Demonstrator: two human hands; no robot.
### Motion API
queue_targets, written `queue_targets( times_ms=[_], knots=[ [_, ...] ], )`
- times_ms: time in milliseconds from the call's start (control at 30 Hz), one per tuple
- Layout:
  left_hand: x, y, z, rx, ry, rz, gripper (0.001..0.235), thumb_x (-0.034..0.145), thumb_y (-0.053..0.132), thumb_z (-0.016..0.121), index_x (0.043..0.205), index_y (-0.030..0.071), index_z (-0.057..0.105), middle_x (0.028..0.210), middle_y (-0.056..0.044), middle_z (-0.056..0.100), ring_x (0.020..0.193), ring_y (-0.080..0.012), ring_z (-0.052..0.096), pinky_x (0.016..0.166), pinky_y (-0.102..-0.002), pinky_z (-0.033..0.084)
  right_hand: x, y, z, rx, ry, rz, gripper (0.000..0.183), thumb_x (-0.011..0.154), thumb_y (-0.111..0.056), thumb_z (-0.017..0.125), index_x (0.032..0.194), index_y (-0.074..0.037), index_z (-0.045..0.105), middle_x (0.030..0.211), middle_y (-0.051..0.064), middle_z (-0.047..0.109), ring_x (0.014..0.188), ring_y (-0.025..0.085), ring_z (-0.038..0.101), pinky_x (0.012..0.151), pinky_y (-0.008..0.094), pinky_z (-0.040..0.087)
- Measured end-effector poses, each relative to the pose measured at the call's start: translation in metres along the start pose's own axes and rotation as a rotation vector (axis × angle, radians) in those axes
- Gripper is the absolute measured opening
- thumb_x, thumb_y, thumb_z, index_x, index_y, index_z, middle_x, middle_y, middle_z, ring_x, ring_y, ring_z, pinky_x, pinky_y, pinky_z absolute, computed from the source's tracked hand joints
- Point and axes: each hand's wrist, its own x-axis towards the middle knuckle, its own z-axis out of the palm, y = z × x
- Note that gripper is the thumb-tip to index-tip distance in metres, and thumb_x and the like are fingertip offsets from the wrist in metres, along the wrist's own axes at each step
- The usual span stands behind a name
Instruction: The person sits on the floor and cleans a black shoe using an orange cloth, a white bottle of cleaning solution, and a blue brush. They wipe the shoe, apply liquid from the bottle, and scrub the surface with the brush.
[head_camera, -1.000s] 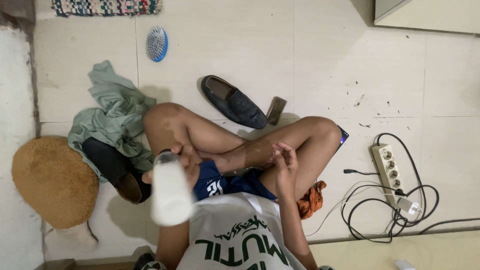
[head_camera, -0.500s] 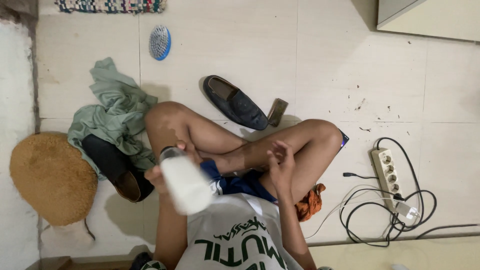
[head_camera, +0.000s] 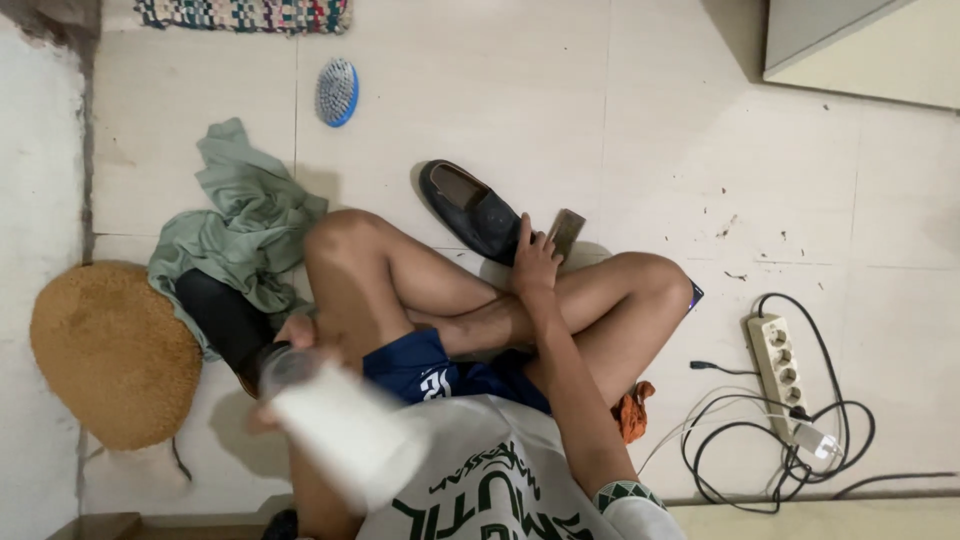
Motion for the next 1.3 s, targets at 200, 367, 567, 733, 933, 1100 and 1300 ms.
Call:
queue_targets(
  times_ms=[200,367,567,733,933,1100,1300],
  knots=[
    [0.028,0.073,0.015,0.357,0.141,0.127,0.052,0.076,0.023,0.094,0.115,-0.001,0.069,0.096,-0.014,0.068,0.084,-0.0254,0.065,0.082,-0.042,0.055,0.018,-0.004,0.007,0.098,0.086,0.001,0.117,0.087,-0.018,0.08,0.164,-0.006,-0.007,0.134,0.027,0.05,0.126,0.044,0.053,0.102,0.053,0.051],
    [0.015,-0.1,-0.079,-0.415,-0.364,-0.08,0.088,0.059,0.044,0.101,0.121,0.0,0.057,0.107,-0.017,0.069,0.089,-0.0266,0.07,0.08,-0.04,0.055,0.022,-0.026,0.004,0.352,0.225,0.016,0.117,0.078,-0.031,0.086,0.159,-0.005,0.006,0.128,0.029,0.052,0.121,0.047,0.051,0.104,0.054,0.045],
    [0.009,0.018,-0.004,-1.679,-0.436,-0.158,0.052,0.078,0.031,0.092,0.106,0.005,0.056,0.088,-0.013,0.056,0.058,-0.0223,0.054,0.047,-0.032,0.044,0.021,-0.061,0.0,0.711,0.476,0.102,0.105,0.072,-0.033,0.089,0.152,-0.004,0.028,0.128,0.03,0.052,0.121,0.051,0.046,0.101,0.058,0.042],
    [0.027,0.061,0.013,0.107,0.048,0.02,0.046,0.074,0.016,0.082,0.113,-0.001,0.065,0.108,-0.013,0.067,0.099,-0.0215,0.065,0.087,-0.03,0.052,0.023,-0.059,0.0,0.828,0.522,0.155,0.105,0.074,-0.028,0.092,0.153,-0.003,0.028,0.142,0.028,0.045,0.131,0.046,0.04,0.103,0.056,0.045],
    [0.003,-0.019,-0.007,-0.181,0.162,-0.262,0.052,0.058,-0.009,0.077,0.107,0.007,0.068,0.11,-0.006,0.069,0.099,-0.0166,0.064,0.086,-0.031,0.052,0.018,-0.04,0.011,0.817,0.475,0.105,0.118,0.071,-0.036,0.093,0.155,0.002,0.02,0.147,0.03,0.038,0.131,0.049,0.039,0.111,0.057,0.034],
    [0.004,-0.021,-0.002,-0.997,-0.119,-0.158,0.039,0.067,0.018,0.091,0.1,0.008,0.073,0.079,-0.004,0.064,0.065,-0.0153,0.058,0.063,-0.029,0.052,-0.006,-0.044,0.007,0.979,0.405,0.169,0.097,0.08,-0.005,0.081,0.155,-0.011,0.02,0.144,0.027,0.032,0.14,0.051,0.029,0.123,0.061,0.017],
    [0.03,0.054,0.042,0.612,0.162,0.289,0.048,0.07,0.013,0.09,0.113,0.003,0.07,0.093,-0.012,0.064,0.076,-0.0253,0.066,0.075,-0.037,0.057,-0.019,-0.038,0.031,0.934,0.401,0.036,0.082,0.076,-0.005,0.082,0.144,-0.007,0.036,0.139,0.027,0.039,0.138,0.05,0.039,0.121,0.054,0.03]
  ],
)
